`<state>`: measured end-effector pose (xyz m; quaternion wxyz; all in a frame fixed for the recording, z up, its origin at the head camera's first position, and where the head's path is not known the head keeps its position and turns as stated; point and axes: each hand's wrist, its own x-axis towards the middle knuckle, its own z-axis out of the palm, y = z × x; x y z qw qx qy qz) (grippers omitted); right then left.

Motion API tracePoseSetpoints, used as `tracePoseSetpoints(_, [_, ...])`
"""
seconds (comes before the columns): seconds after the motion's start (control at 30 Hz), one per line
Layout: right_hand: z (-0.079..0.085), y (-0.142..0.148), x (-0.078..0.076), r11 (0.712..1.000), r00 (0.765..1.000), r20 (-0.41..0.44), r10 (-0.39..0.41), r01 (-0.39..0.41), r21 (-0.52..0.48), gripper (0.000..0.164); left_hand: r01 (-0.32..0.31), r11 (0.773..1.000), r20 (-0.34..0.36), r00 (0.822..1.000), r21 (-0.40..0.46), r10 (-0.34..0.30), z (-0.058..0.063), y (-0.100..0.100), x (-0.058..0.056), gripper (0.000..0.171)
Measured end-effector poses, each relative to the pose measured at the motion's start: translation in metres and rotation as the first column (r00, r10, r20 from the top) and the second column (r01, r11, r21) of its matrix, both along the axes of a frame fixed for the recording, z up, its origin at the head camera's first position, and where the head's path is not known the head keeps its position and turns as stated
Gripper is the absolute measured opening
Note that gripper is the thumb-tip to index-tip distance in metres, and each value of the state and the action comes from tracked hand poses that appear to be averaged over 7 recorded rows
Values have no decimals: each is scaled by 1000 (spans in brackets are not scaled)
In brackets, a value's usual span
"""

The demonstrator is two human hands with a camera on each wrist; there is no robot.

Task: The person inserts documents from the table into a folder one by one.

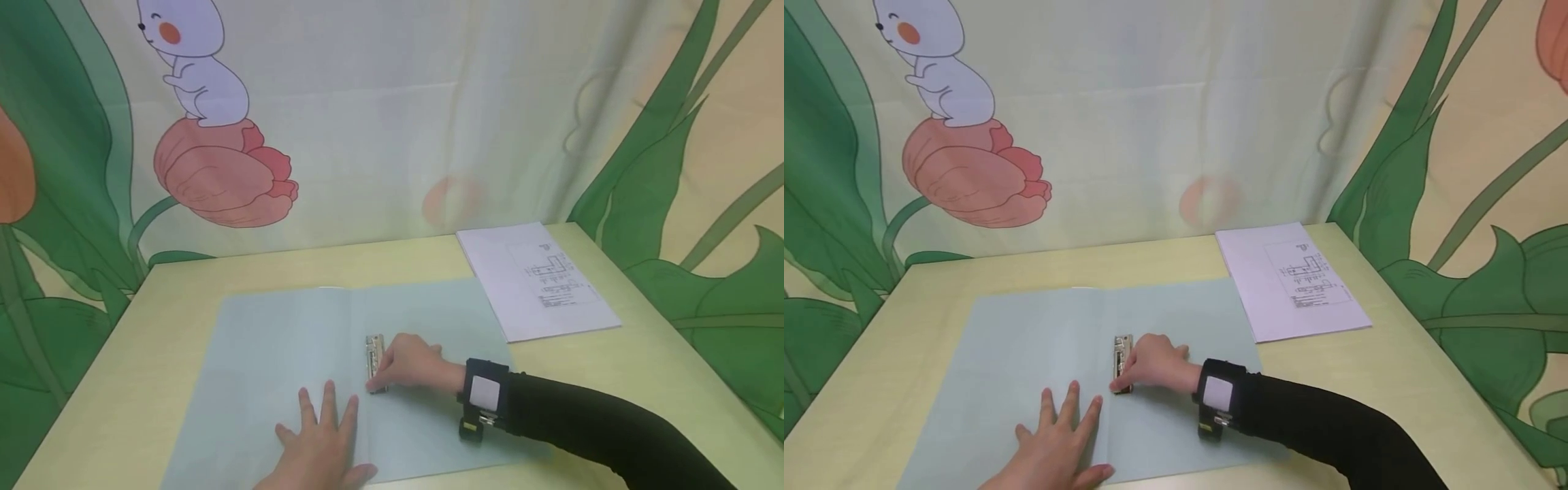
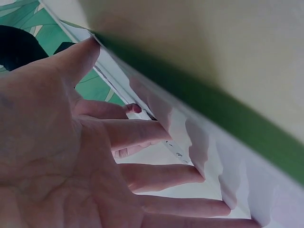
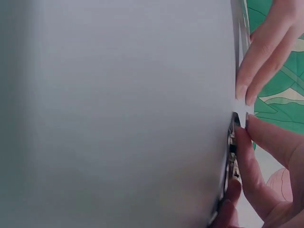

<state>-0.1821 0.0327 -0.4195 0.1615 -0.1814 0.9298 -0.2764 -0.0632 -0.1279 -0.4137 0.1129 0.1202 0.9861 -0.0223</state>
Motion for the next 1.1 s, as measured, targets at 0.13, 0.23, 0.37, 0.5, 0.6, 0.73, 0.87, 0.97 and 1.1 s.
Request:
tracePoseSetpoints(0.13, [0, -2, 1, 1000, 1000, -23, -3, 3, 4, 23, 2, 1000, -13, 1000, -5, -2, 0, -1, 0, 90])
tracePoseSetpoints(0.23, [1, -3, 2, 1000, 999, -37, -3, 3, 2, 24, 10, 1000, -32, 999, -7, -10, 0, -1, 1, 89])
tracePoseSetpoints(0.37, [1, -3, 2, 1000, 1000, -31, -4, 4, 12, 23, 10, 1000, -35, 999, -1, -10, 0, -1, 1, 89])
tracePoseSetpoints(0.5, [-1, -3, 1, 1000, 1000, -20, 1, 0, 24, 22, 13, 1000, -47, 999, -8, -14, -1, -1, 2, 89])
tracePoseSetpoints(0.6, [-1, -2, 0, 1000, 1000, -6, -2, 3, 14, 21, 15, 1000, -57, 998, -12, -16, -2, 0, 3, 89])
tracePoseSetpoints(0.73, [-1, -1, -2, 1000, 1000, 19, -1, 1, -10, 24, 16, 1000, -74, 997, -11, -16, -2, 0, 3, 89])
tracePoseSetpoints(0.87, [1, 0, -5, 999, 998, 57, 3, -1, -46, 31, 14, 1000, -78, 997, -20, -15, -1, 1, 3, 88])
tracePoseSetpoints(0.97, [4, 1, -7, 997, 996, 87, 13, -7, -73, 33, 12, 999, -75, 997, -32, -14, 0, 1, 2, 88])
tracePoseSetpoints(1.1, [5, 2, -10, 993, 989, 149, 11, 7, -119, 34, 14, 999, -94, 995, -40, -17, -2, 2, 4, 88])
